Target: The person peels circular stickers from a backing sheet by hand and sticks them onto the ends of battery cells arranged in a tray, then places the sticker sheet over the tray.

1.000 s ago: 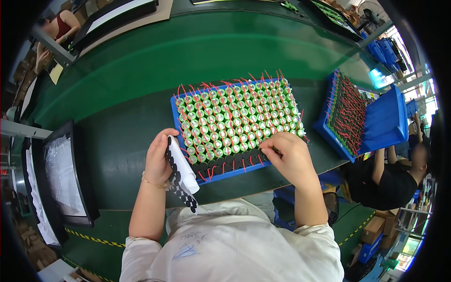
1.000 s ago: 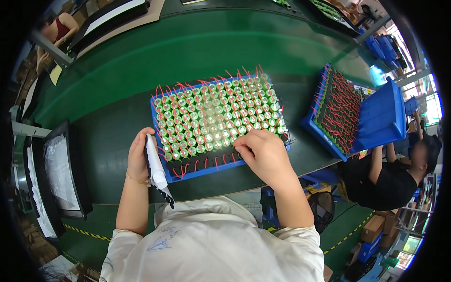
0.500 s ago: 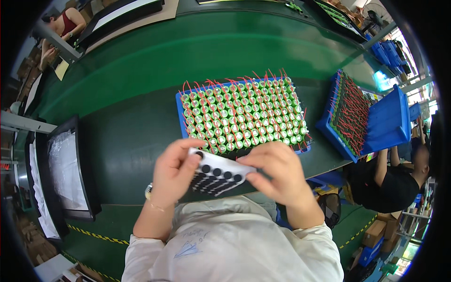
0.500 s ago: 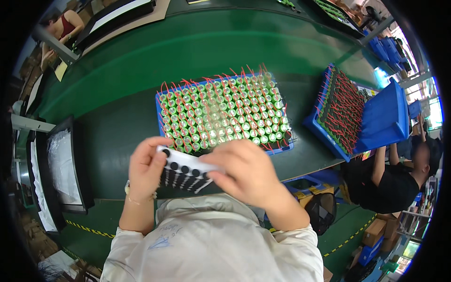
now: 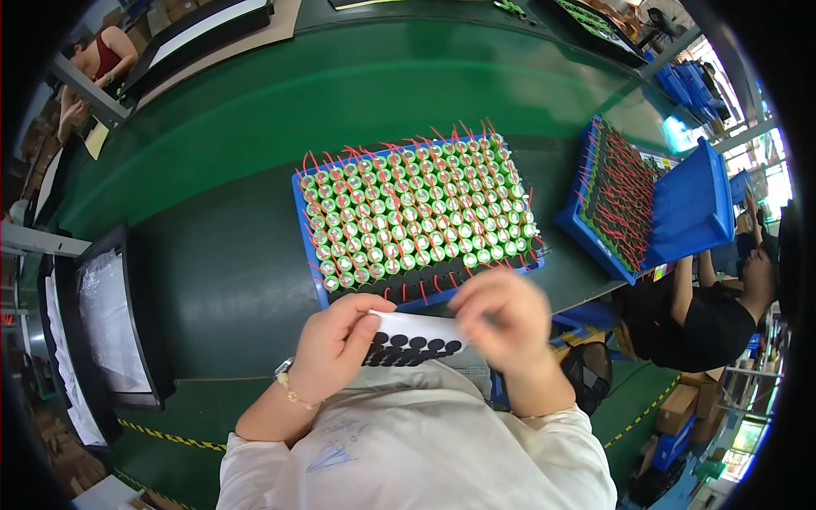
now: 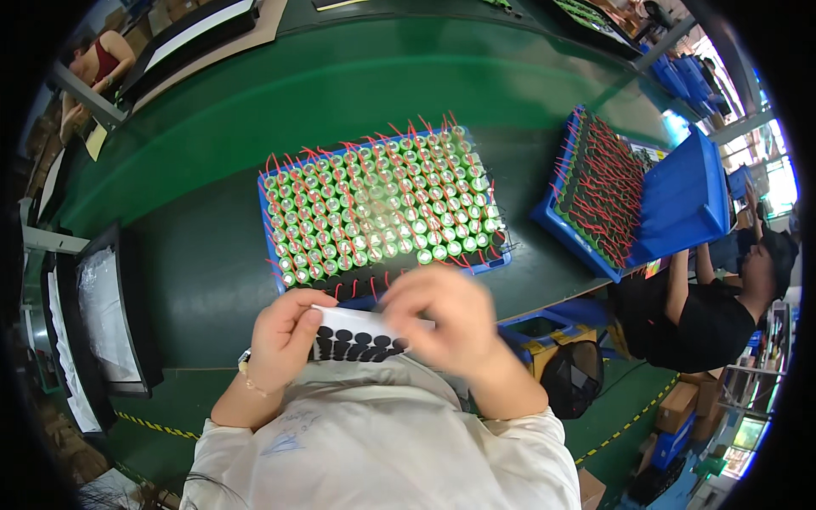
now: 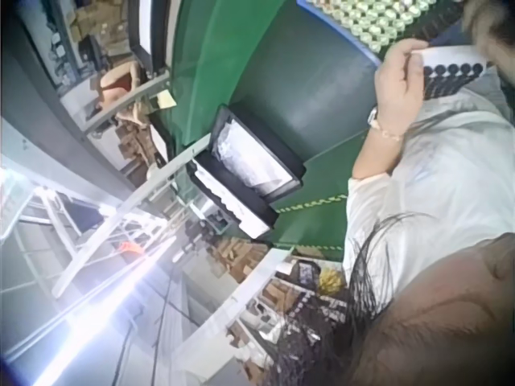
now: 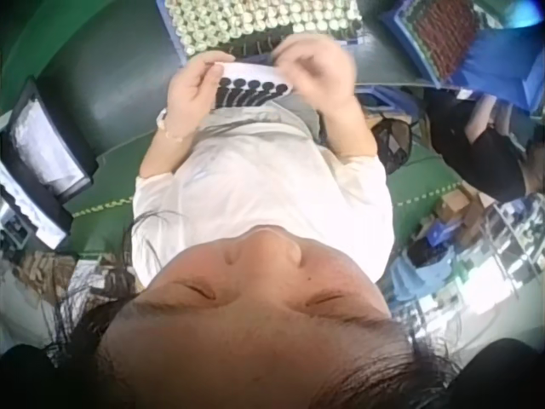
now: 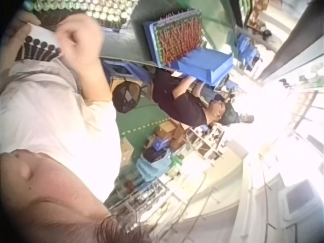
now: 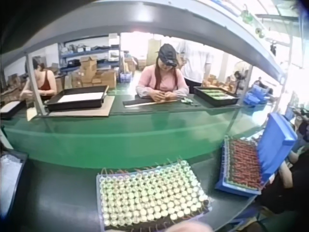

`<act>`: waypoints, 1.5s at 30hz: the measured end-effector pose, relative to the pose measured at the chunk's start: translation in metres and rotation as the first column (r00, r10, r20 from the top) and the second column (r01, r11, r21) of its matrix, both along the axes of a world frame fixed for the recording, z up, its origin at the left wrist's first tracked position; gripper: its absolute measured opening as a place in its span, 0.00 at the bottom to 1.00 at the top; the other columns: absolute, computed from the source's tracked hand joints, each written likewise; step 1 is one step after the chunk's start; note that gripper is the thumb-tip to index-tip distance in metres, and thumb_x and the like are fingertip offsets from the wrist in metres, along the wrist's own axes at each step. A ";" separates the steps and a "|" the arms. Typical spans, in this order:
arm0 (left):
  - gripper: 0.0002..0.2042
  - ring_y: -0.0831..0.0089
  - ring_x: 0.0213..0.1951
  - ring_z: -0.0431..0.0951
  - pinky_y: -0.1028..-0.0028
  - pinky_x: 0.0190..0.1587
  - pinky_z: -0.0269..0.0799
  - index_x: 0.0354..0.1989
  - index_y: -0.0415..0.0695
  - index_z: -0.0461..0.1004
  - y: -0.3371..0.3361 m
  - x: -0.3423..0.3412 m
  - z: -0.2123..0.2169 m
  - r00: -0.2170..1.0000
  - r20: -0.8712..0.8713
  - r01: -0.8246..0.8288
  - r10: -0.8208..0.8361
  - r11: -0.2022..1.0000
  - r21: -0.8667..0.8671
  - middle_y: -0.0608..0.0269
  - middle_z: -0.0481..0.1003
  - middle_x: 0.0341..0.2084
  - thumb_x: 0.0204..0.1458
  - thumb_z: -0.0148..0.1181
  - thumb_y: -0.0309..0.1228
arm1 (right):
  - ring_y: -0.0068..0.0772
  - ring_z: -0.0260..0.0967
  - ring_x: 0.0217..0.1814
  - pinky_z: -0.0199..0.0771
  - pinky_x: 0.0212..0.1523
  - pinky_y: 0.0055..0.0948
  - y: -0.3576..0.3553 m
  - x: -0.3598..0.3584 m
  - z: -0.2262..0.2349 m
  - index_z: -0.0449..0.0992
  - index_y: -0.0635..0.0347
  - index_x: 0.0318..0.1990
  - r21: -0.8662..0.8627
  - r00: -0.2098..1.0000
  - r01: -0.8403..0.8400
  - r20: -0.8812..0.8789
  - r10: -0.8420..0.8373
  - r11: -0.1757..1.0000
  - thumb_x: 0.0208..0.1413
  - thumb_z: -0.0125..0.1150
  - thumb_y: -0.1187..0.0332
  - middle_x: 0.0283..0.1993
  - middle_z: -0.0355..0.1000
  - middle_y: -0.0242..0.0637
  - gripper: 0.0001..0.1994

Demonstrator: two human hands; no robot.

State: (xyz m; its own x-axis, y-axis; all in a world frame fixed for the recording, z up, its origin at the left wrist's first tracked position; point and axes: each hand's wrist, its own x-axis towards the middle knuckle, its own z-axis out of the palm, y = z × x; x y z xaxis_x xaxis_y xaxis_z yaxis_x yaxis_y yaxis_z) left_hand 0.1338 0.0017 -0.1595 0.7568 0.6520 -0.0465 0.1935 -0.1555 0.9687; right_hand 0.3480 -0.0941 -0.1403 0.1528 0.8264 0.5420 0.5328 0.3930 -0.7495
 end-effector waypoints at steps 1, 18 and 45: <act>0.09 0.82 0.29 0.71 0.81 0.33 0.67 0.44 0.36 0.72 0.000 -0.002 0.000 0.999 0.046 -0.015 0.011 0.997 0.077 0.65 0.75 0.30 0.60 0.47 0.25 | 0.27 0.67 0.26 0.65 0.26 0.23 -0.001 0.013 0.000 0.75 0.57 0.27 -0.060 0.993 0.118 0.005 -0.118 0.991 0.45 0.66 0.77 0.29 0.72 0.31 0.05; 0.09 0.79 0.35 0.70 0.80 0.40 0.65 0.38 0.35 0.72 0.021 -0.028 -0.070 0.721 0.486 -0.545 0.494 0.837 -0.044 0.61 0.74 0.33 0.60 0.51 0.30 | 0.39 0.71 0.31 0.71 0.32 0.33 0.018 0.050 -0.010 0.77 0.61 0.29 -0.318 0.916 0.239 0.387 -0.104 0.917 0.46 0.63 0.75 0.28 0.73 0.36 0.02; 0.08 0.79 0.36 0.73 0.80 0.40 0.67 0.41 0.35 0.74 0.007 -0.019 -0.030 0.846 0.348 -0.459 0.404 0.884 0.092 0.60 0.76 0.35 0.59 0.51 0.25 | 0.42 0.72 0.40 0.72 0.37 0.35 0.023 0.035 0.009 0.76 0.55 0.41 -0.197 0.763 0.324 0.633 -0.132 0.925 0.41 0.68 0.71 0.40 0.75 0.36 0.15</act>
State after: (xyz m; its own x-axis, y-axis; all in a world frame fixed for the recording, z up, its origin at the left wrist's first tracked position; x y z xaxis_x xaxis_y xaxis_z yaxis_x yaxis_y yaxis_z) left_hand 0.1149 0.0088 -0.1893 0.3536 0.8925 0.2799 -0.0269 -0.2894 0.9568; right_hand 0.3831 -0.0714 -0.1314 0.0810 0.9371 0.3395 0.9530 0.0269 -0.3017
